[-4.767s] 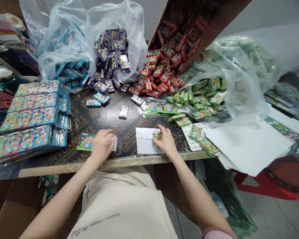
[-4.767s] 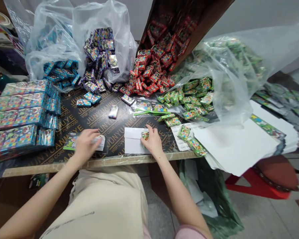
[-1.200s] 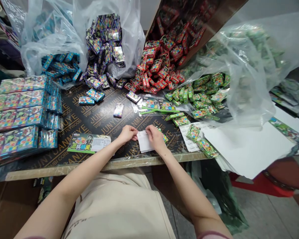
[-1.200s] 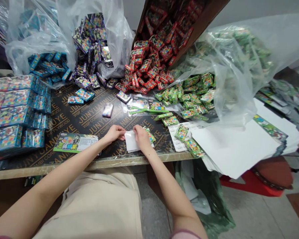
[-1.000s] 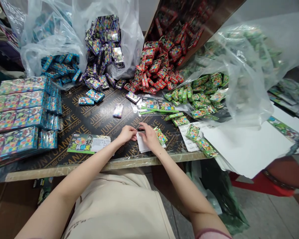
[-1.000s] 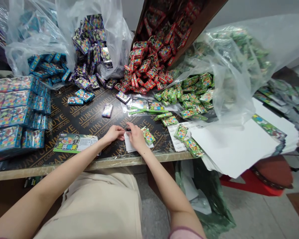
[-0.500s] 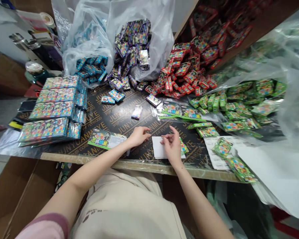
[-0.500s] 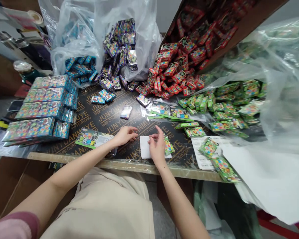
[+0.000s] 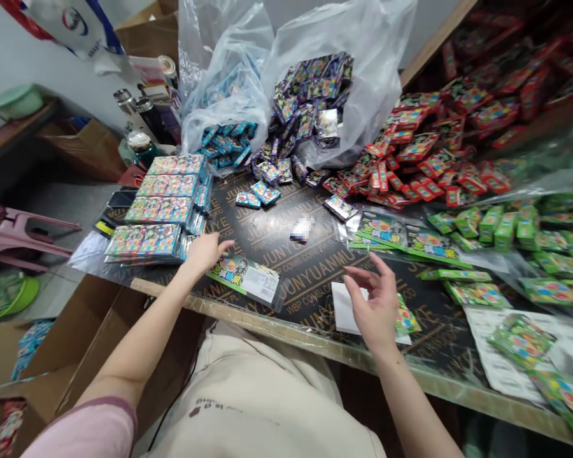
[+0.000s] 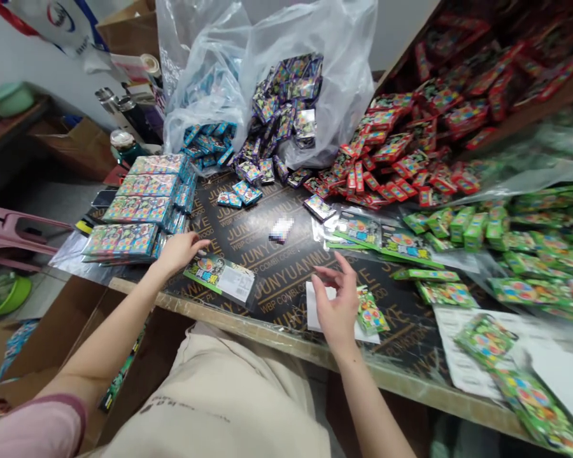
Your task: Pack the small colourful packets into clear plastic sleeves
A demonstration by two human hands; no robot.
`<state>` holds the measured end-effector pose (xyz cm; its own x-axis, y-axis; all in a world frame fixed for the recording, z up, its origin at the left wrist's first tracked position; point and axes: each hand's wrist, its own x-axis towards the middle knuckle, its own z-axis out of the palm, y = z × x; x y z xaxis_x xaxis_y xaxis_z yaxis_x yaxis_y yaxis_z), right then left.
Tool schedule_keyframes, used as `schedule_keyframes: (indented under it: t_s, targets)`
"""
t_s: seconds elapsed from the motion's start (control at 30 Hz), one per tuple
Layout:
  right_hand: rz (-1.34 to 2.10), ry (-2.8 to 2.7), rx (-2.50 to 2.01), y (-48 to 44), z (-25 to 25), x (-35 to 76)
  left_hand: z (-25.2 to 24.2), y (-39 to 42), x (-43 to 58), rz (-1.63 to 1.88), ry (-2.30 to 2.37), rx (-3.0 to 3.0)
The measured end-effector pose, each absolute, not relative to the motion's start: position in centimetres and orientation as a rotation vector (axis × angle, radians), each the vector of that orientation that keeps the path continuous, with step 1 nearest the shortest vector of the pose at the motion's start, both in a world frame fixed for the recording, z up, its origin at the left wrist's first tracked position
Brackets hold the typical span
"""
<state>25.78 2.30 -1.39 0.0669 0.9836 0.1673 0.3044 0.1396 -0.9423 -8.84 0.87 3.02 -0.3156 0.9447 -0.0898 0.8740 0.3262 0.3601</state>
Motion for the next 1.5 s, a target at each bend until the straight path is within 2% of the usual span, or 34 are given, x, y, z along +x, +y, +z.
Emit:
schedule_keyframes:
  t_s: [0.13, 0.27, 0.37, 0.5, 0.63, 0.77, 0.9, 1.2, 1.5]
  targets:
    - [0.989, -1.510, -1.282, 2.1, -1.4, 24.0, 0.3, -4.0, -8.3, 0.319, 2.387, 1.537]
    - [1.215, -1.659, -1.154, 1.2, -2.6, 20.4, -2.2, -5.4, -5.5, 0.585, 2.405, 1.456]
    - [1.292, -1.703, -1.129, 0.0, -3.7, 18.4, -2.9, -4.7, -3.4, 0.858, 2.169, 1.398]
    - [1.194, -1.566, -1.108, 0.1, -3.1, 18.6, -0.9, -2.7, -2.3, 1.249, 1.797, 1.265]
    - [0.910, -1.466, -1.039, 2.4, 2.0, 20.6, 4.6, -0.7, -2.6, 1.420, 1.592, 1.470]
    - [0.739, -1.505, -0.932, 4.0, 8.9, 21.4, 8.7, 0.2, -2.1, 1.327, 1.375, 1.880]
    - [0.881, -1.713, -0.847, 4.1, 12.4, 20.3, 8.2, 0.0, -0.9, 1.186, 1.213, 2.128]
    - [1.244, -1.926, -0.757, 4.1, 10.2, 16.9, 7.1, -0.6, -1.0, 1.211, 1.288, 1.961]
    - [1.230, -1.912, -0.847, 4.1, 9.6, 16.1, 7.7, -0.8, -0.6, 1.247, 1.315, 1.972]
